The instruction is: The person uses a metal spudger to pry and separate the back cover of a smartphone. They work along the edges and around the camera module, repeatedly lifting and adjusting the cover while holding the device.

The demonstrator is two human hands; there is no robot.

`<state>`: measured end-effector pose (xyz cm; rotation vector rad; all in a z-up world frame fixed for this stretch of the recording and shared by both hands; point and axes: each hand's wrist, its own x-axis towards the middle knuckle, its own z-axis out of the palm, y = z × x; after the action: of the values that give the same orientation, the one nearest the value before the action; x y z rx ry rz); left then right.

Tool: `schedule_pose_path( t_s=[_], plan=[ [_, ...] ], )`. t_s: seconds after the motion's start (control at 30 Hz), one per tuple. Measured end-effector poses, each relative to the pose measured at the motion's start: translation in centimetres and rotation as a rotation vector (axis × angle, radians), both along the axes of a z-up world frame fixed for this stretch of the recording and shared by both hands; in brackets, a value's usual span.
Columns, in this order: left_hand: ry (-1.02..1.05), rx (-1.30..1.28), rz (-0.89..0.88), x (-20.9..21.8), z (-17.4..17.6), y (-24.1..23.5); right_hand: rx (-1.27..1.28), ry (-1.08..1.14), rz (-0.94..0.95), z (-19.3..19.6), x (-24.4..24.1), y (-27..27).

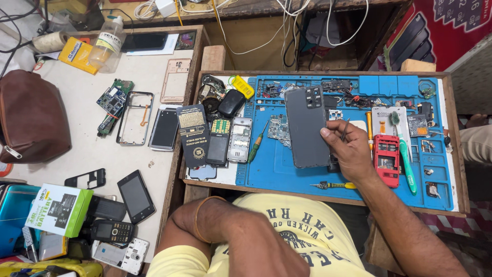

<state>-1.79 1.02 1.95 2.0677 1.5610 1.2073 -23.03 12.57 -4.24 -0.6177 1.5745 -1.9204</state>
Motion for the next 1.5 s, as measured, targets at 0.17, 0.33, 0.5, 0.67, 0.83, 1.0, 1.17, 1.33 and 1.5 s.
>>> schedule_pose_path(
  t_s=[0.17,0.33,0.5,0.67,0.83,1.0,1.17,1.33,1.5],
  plan=[
    [-0.016,-0.034,0.145,-2.7,4.6,-0.8,0.001,0.016,-0.011,-0.2,-0.2,0.0],
    [-0.148,0.182,0.563,-4.8,8.3,-1.0,0.01,0.007,-0.03,-0.4,-0.2,0.1],
    [-0.11,0.198,0.721,-5.1,8.0,2.0,-0.01,-0.018,-0.053,-0.2,0.0,0.0],
    [-0.095,0.398,0.637,-5.8,6.0,3.8,-0.001,0.033,-0.066,-0.1,-0.1,0.1],
    [0.008,0.5,0.618,-5.4,6.2,3.0,0.013,0.008,-0.084,-0.5,-0.2,0.2],
    [0.246,0.608,0.667,-4.6,8.2,-1.0,-0.06,0.007,-0.034,-0.3,-0.2,0.0],
    [0.065,0.649,1.388,-5.8,5.7,-3.5,-0.033,-0.011,-0.026,0.1,-0.7,0.4],
    [-0.205,0.761,1.907,-9.0,-0.5,-6.6,-0.097,-0.016,-0.05,0.4,0.0,-0.4],
    [-0.778,0.868,1.642,-11.0,-6.7,-7.9,0.0,-0.012,-0.041,-0.1,0.3,-0.4]
  ],
)
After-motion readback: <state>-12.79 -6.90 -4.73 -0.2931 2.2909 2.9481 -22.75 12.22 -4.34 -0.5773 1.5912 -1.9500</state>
